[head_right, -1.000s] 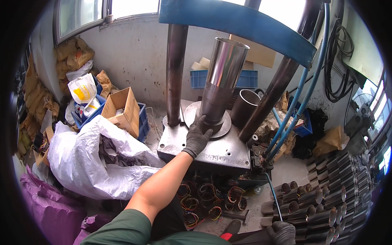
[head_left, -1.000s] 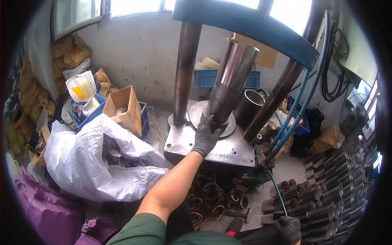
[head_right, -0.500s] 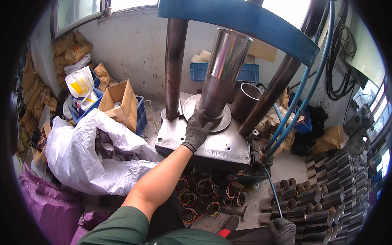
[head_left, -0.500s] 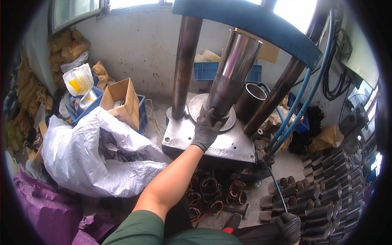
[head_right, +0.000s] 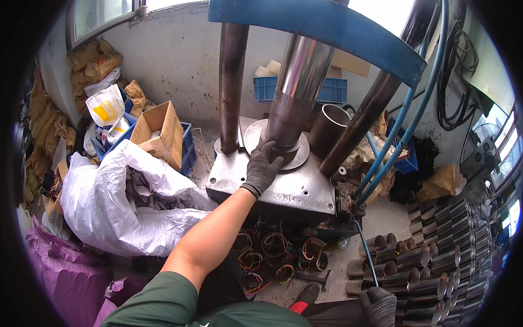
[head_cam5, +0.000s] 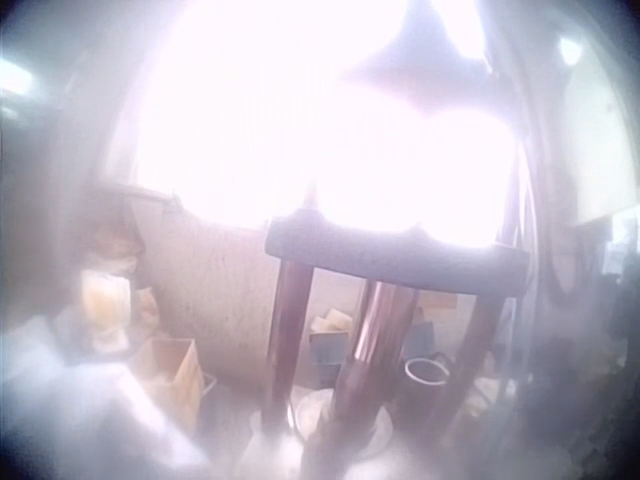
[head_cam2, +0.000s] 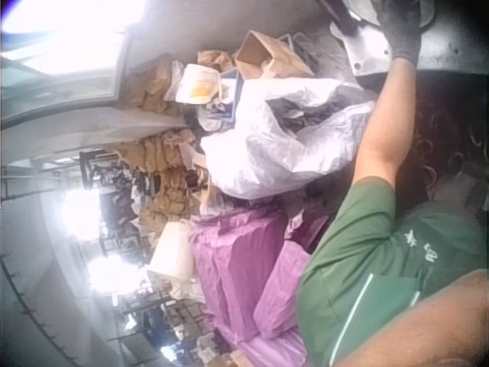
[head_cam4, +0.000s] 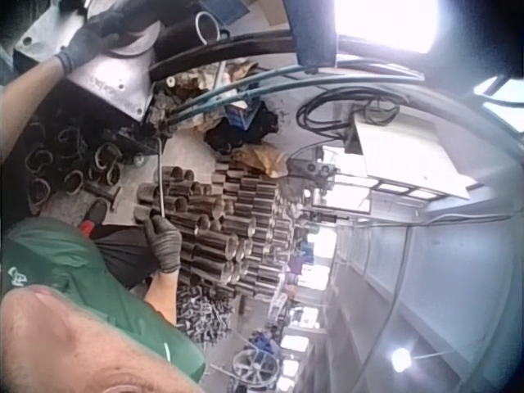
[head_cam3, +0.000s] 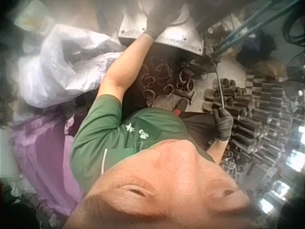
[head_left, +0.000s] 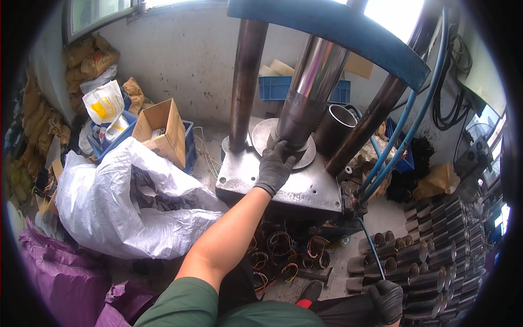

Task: The person places a metal cylinder onto a hydraulic press, inserts a wire-coiled motor component into it, and operates a lever to press them together before removing the assembled part.

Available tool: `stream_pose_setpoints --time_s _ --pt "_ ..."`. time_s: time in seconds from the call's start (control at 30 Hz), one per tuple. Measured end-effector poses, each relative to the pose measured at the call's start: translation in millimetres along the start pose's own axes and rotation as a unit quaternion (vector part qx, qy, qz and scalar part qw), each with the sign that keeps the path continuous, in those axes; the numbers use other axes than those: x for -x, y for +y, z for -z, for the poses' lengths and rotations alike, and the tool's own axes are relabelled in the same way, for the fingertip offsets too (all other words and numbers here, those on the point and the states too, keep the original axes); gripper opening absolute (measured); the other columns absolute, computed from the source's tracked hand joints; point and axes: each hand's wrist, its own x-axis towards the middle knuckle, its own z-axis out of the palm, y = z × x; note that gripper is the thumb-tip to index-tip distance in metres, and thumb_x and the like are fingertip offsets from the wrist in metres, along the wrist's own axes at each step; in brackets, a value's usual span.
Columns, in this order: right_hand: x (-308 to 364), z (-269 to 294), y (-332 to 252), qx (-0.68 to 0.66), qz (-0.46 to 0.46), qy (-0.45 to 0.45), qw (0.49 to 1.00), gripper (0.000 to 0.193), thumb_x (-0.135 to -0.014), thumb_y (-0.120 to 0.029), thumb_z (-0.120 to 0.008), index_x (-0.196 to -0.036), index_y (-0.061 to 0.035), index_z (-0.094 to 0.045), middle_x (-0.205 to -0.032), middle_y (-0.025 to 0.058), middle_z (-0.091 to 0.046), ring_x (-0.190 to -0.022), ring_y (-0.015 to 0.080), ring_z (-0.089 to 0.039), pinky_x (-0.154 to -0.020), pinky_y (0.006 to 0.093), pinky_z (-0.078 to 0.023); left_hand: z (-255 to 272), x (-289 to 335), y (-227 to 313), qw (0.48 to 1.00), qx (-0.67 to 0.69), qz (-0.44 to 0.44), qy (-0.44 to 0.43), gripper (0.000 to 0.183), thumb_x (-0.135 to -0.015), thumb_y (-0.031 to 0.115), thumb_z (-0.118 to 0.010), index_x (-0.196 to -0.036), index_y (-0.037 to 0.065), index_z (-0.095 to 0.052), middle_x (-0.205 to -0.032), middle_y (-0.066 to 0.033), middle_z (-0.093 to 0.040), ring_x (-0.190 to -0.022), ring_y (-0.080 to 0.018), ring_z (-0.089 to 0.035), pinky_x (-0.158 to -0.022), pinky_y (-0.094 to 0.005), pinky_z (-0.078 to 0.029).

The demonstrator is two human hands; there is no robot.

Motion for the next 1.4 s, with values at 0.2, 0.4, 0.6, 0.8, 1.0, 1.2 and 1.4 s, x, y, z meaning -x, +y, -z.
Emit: stream_pose_setpoints --time_s 0.2,0.4,0.6,0.8,1.0,1.2,1.4 --pt "0.4 0.8 -5.5 0.007 0.005 0.013 1.000 0.022 -0.080 -0.016 -0.075 -0.071 0.0009 -0.064 -0.070 0.0240 -0.060 -0.067 0.0435 -0.063 -0.060 0.0502 -0.047 -4.9 -1.9 -7.8 1.000 -0.002 -0.012 0.009 0.060 -0.087 0.020 -0.078 -0.140 0.002 -0.057 -0.148 -0.0178 -0.055 -0.136 -0.0378 -0.052 -0.117 -0.0455 -0.042" --pt "2.2 1.6 -5.1 -0.002 0.004 0.022 1.000 0.022 -0.079 -0.016 -0.075 -0.070 0.0009 -0.064 -0.069 0.0232 -0.059 -0.066 0.0431 -0.062 -0.060 0.0494 -0.047 -4.3 -4.3 -6.6 0.999 -0.001 0.019 -0.026 0.066 -0.089 0.022 -0.078 -0.148 0.005 -0.052 -0.146 -0.0193 -0.055 -0.133 -0.0393 -0.053 -0.118 -0.0459 -0.041" --pt "-13.1 20.1 -14.3 -0.074 0.030 -0.011 0.997 0.011 -0.080 -0.008 -0.071 -0.089 -0.0008 -0.072 -0.079 0.0210 -0.067 -0.074 0.0395 -0.067 -0.068 0.0448 -0.054 -4.1 -1.0 -6.4 1.000 0.015 0.003 -0.010 0.065 -0.088 0.020 -0.078 -0.146 0.005 -0.053 -0.150 -0.0182 -0.052 -0.134 -0.0392 -0.052 -0.118 -0.0459 -0.041" --pt "-124.0 70.5 12.3 -0.054 0.236 0.278 0.929 0.025 -0.088 0.012 -0.059 -0.109 0.0000 -0.064 -0.099 0.0165 -0.067 -0.092 0.0321 -0.067 -0.087 0.0405 -0.054 -5.3 -1.3 -5.5 0.999 0.033 -0.004 0.004 0.062 -0.087 0.016 -0.078 -0.143 0.004 -0.056 -0.153 -0.0169 -0.051 -0.136 -0.0381 -0.051 -0.119 -0.0456 -0.041" --pt "-204.1 105.3 29.7 0.012 0.262 0.348 0.900 0.023 -0.095 0.009 -0.056 -0.115 0.0003 -0.064 -0.114 0.0170 -0.066 -0.107 0.0326 -0.067 -0.096 0.0407 -0.053 3.8 -0.3 5.5 0.999 0.052 0.002 -0.011 0.061 -0.086 0.016 -0.079 -0.142 0.004 -0.057 -0.151 -0.0168 -0.052 -0.138 -0.0379 -0.050 -0.119 -0.0453 -0.040" --pt "-111.0 67.6 29.9 -0.008 0.191 0.150 0.970 0.027 -0.090 0.000 -0.064 -0.117 -0.0012 -0.066 -0.105 0.0205 -0.070 -0.102 0.0370 -0.069 -0.092 0.0441 -0.054 3.7 -0.6 2.4 1.000 -0.006 0.011 -0.004 0.061 -0.087 0.020 -0.080 -0.142 0.004 -0.057 -0.151 -0.0145 -0.054 -0.136 -0.0359 -0.053 -0.118 -0.0441 -0.042" --pt "-13.5 17.1 9.8 -0.004 0.109 -0.152 0.982 0.015 -0.085 -0.012 -0.072 -0.092 0.0001 -0.076 -0.081 0.0212 -0.072 -0.074 0.0394 -0.070 -0.072 0.0421 -0.057 5.5 -2.7 1.9 1.000 -0.003 0.002 0.002 0.060 -0.087 0.018 -0.079 -0.141 0.004 -0.058 -0.150 -0.0133 -0.055 -0.135 -0.0356 -0.053 -0.118 -0.0436 -0.042"
